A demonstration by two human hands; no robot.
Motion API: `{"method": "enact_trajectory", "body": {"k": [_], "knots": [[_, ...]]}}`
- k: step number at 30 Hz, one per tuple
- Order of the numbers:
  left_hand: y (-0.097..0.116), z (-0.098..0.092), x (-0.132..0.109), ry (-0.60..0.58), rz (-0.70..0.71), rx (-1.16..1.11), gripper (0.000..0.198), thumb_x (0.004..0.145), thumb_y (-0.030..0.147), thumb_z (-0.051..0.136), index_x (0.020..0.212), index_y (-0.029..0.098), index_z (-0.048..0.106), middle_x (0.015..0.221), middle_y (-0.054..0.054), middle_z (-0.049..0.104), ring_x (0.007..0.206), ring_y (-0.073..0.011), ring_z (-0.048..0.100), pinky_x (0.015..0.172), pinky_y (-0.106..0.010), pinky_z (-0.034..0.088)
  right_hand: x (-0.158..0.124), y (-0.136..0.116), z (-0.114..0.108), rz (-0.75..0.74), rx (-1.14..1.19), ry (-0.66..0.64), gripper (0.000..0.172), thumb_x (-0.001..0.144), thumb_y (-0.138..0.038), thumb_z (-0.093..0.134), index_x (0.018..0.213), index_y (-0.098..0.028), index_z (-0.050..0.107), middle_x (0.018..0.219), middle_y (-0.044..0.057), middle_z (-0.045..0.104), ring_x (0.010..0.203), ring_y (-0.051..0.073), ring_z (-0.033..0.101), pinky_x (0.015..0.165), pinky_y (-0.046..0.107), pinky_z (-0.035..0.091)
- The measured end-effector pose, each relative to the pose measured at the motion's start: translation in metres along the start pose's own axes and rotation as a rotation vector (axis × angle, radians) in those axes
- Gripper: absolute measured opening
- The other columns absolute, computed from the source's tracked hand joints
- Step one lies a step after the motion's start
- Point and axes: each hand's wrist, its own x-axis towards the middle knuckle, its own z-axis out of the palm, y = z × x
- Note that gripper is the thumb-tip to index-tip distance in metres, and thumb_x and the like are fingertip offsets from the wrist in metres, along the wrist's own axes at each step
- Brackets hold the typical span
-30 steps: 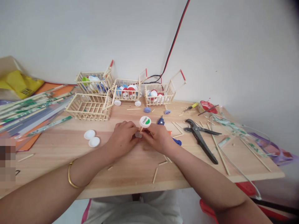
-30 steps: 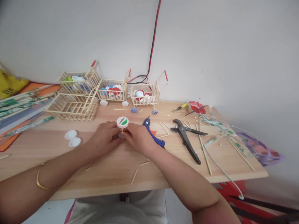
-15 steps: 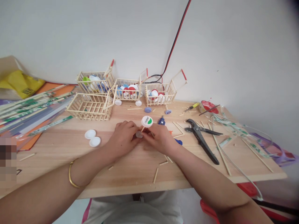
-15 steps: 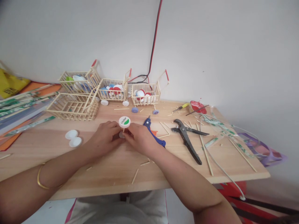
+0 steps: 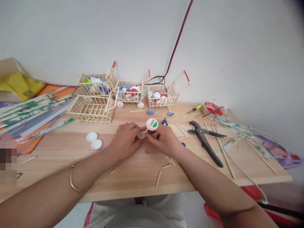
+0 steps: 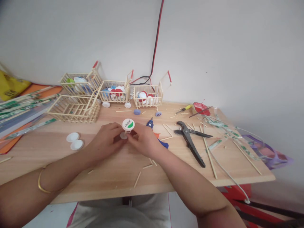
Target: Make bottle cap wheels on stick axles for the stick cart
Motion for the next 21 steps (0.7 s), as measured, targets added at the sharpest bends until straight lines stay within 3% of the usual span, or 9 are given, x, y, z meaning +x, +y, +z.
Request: {"method": "enact_trajectory", "body": {"k": [13,21], "knots": [[0.0007,0.0000,-0.0004,0.092,0.026,-0.101,0.016,0.083,0.021,0.056,0.097,0.018,0.064,0.095,-0.005,0.063,0.092,-0.0215,0.055,0.081,-0.035,0.042,0.0008,-0.0019,-0.0027,-0.017,0.154,0.017,0.014,0.081,-0.014,0.053,0.092,-0.018,0.061,0.087,0.002,0.067,0.071,0.011,0.059,0.064,0.021,0.044],[0.0014,0.0002,-0.0017,0.153,0.063,-0.154,0.024,0.084,0.020,0.053,0.106,0.019,0.062,0.099,-0.006,0.061,0.093,-0.0204,0.056,0.083,-0.035,0.043,-0.0001,-0.0042,-0.0040,0.057,0.172,0.029,0.020,0.079,-0.016,0.057,0.098,-0.017,0.062,0.080,0.001,0.067,0.068,0.012,0.060,0.062,0.022,0.044]]}}
